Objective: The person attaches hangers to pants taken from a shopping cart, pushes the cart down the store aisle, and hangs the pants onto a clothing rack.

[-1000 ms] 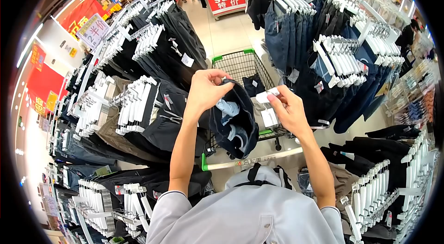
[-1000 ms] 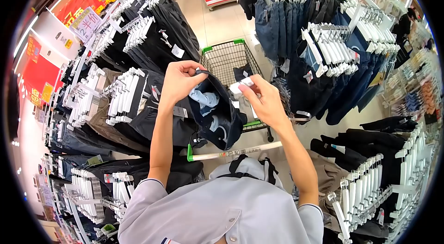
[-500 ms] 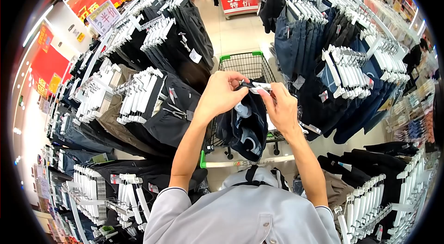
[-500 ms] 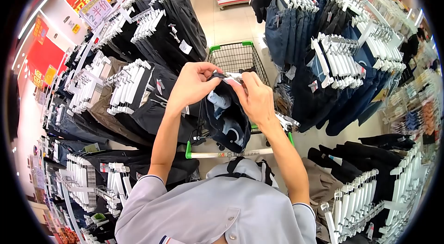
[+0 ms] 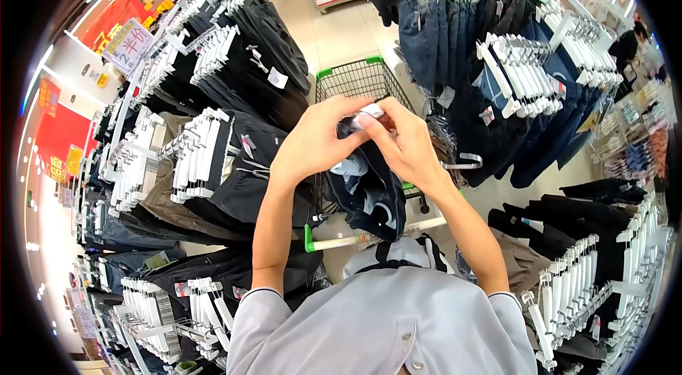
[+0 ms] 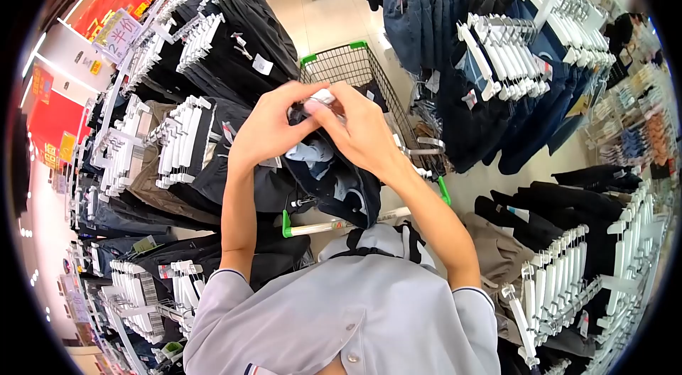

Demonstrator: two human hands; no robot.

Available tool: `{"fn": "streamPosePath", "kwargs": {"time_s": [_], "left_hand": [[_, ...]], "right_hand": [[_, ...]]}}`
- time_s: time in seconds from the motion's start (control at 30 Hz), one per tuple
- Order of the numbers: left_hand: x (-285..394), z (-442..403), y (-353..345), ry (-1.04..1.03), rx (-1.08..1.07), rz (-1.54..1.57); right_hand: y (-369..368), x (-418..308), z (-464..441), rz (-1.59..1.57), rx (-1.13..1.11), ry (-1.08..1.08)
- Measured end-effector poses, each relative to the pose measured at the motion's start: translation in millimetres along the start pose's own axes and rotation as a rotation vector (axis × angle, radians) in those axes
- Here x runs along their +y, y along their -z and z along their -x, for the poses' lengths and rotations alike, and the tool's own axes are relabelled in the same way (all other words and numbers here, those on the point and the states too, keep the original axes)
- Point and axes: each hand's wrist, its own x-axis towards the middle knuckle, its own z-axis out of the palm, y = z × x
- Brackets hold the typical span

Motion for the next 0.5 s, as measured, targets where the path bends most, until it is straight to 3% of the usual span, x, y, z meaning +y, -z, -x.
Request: {"fn": "streamPosePath", "kwargs": {"time_s": [0.1,0.17,0.2,0.23,0.3,0.37,0.4,0.5], "left_hand": [[-6,-4,6,0.162,-0.166,0.061],[-9,0,7,0.239,-0.106,0.122],[-8,1,10,0.279,-0.065,0.072],[-19,5,7,0.272,0.033,0.135],[-17,5,15,0.35,0.08,0.167],[-20,6,18,0.366,0.129,0.246],[-21,8,17,0.388,0.169,0.331],[-18,7,14,0.388,0.204,0.318]], "right_hand": [[8,-14,1,0.043,0.007,0.022],[14,-22,3,0.53,0.327,0.46],[25,-26,14,0.587,0.307,0.46],[30,-21,27,0.434,0.267,0.405],[49,-13,66,0.337,-0.125,-0.111],[47,13,86,0.528,-0.256,-0.274],[41,40,98,0.543,-0.22,-0.273],[10,69,111,0.254,-0.188,-0.329]]}}
